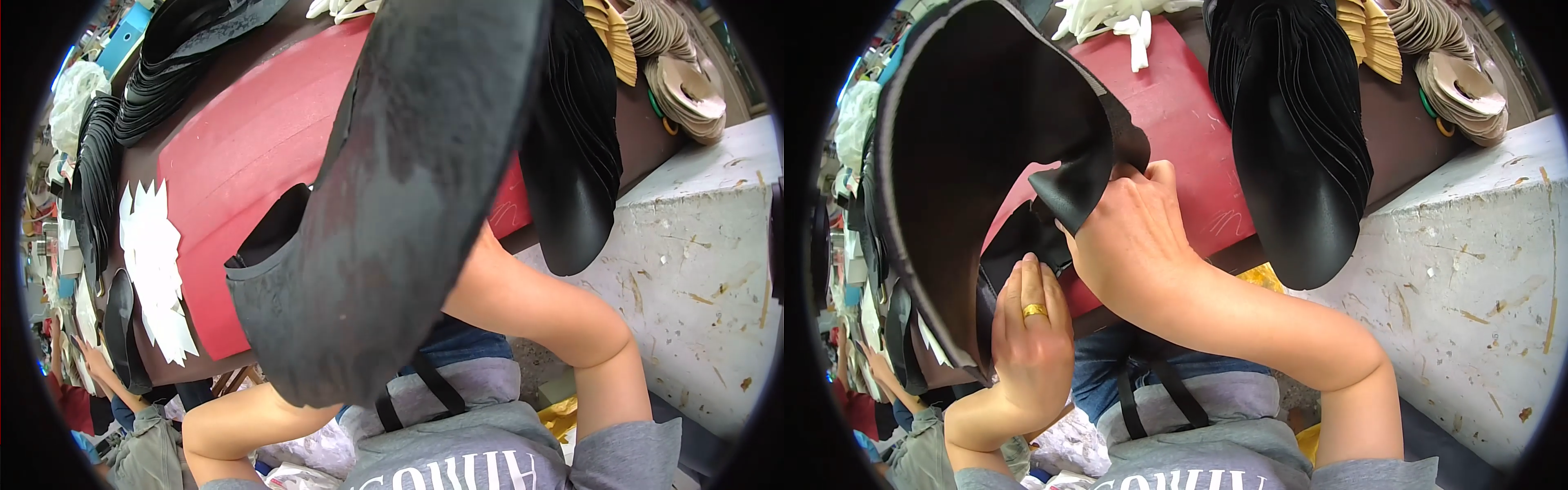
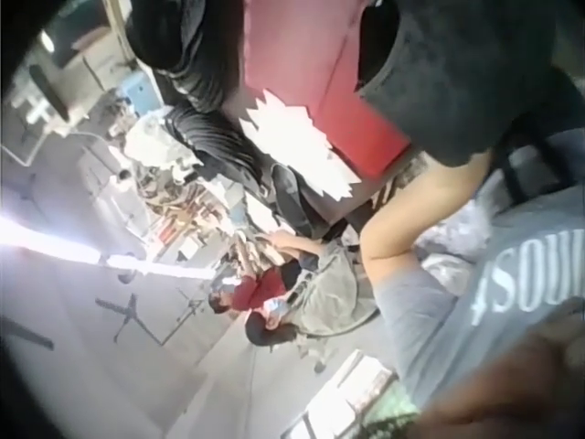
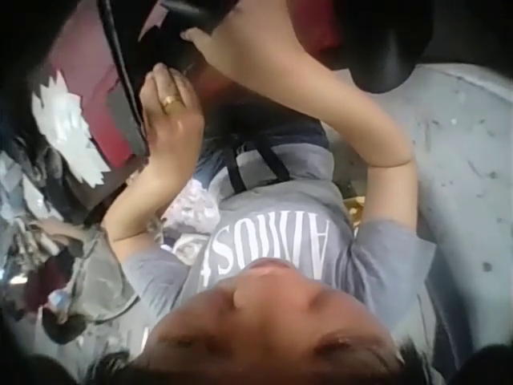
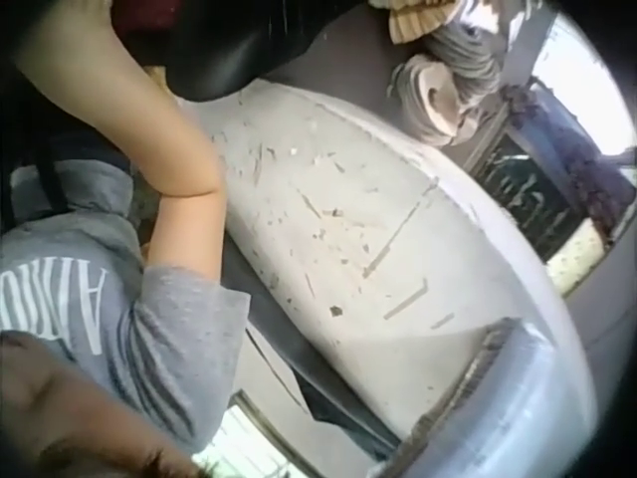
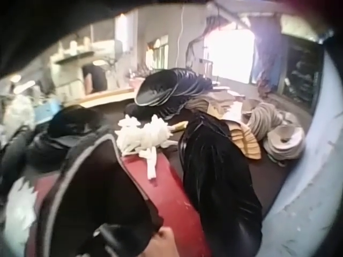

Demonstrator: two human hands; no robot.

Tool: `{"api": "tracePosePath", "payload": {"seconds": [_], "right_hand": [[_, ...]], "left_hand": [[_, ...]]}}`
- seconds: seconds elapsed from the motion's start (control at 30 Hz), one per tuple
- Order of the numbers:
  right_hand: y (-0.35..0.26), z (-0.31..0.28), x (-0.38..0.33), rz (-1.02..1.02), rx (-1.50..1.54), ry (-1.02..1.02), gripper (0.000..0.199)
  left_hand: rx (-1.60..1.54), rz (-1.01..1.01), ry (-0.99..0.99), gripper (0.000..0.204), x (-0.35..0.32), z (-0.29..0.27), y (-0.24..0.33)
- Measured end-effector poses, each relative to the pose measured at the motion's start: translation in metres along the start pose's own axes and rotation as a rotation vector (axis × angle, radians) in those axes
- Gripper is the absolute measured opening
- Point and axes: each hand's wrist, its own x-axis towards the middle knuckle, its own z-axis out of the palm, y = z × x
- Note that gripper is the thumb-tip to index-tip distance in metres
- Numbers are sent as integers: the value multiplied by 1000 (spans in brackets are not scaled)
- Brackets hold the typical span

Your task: Assembling shoe components by precisely applying white adhesive linings to black leather parts at a workbench.

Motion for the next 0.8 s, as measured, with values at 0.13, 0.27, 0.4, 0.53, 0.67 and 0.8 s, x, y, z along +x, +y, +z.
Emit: {"api": "tracePosePath", "payload": {"seconds": [0.13, 0.27, 0.4, 0.53, 0.67, 0.8], "right_hand": [[4, 1, -3, 9, -45, -44, 21], [10, 9, -4, -44, -56, 15, 21], [7, 6, -5, 77, -16, -92, 22], [6, 13, -10, 14, -74, -30, 19], [12, 13, -12, 5, 97, -13, 17], [18, 13, -12, 20, 272, 51, 16]], "left_hand": [[40, 42, -33, 37, 4, 6, -2], [94, 118, -12, 36, 11, 17, -6], [192, 25, -80, 38, 6, 13, 7], [225, 53, -73, 32, 9, 14, 6], [180, -29, -42, 37, 2, 24, 12], [213, 92, -50, 37, -2, 24, 10]]}}
